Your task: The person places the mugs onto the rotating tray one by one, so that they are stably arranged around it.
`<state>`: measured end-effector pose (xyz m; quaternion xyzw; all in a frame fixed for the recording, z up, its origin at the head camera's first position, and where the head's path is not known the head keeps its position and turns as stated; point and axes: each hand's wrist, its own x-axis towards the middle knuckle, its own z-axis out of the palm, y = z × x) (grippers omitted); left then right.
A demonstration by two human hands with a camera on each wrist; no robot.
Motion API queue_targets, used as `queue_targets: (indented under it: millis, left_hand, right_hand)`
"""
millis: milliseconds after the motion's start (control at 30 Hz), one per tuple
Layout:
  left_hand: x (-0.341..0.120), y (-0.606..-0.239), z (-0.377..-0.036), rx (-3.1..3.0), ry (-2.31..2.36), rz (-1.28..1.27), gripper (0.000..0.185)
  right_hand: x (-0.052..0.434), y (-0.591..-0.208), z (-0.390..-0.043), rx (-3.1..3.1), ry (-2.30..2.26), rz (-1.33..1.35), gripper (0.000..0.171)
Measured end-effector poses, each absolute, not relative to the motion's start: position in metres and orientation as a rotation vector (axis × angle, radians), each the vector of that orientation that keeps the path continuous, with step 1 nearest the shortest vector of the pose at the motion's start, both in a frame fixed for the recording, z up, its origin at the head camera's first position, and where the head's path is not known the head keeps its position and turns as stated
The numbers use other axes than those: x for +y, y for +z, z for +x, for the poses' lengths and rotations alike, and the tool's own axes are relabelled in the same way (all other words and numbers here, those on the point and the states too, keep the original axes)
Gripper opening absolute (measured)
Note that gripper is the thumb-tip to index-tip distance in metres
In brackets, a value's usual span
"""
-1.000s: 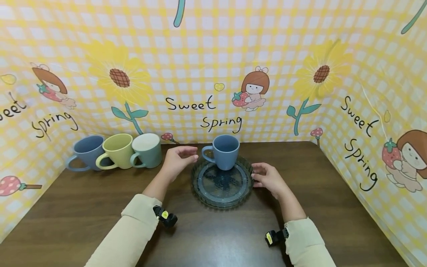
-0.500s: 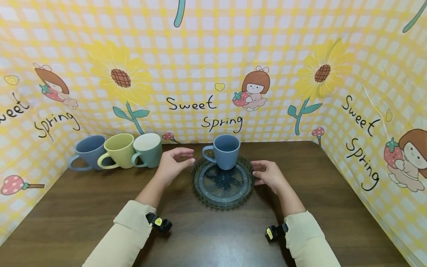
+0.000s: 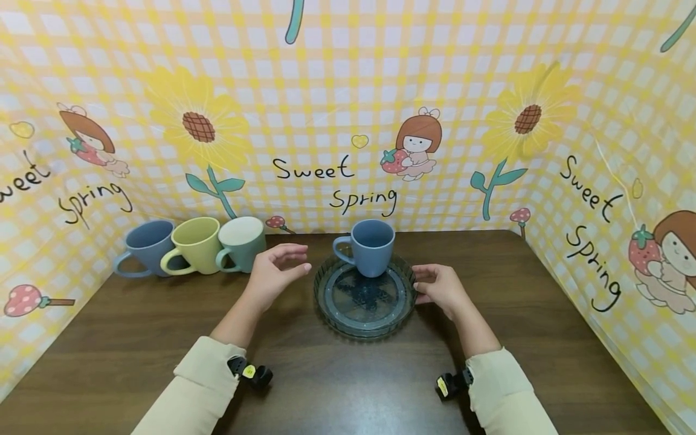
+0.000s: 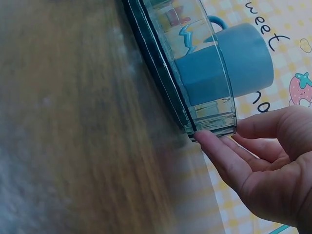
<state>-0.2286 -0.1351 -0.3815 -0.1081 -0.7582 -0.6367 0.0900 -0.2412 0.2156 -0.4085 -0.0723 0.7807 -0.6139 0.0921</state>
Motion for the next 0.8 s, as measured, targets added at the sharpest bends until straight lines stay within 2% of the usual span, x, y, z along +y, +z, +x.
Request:
queue_targets:
  millis: [800]
  left_hand:
    - [-0.164,-0.391,-0.211,-2.130,-1.951,-0.330,0.037]
  right_hand:
    - [0.211,-0.409,-0.226,2.203,-1.963,-0.094,0.049]
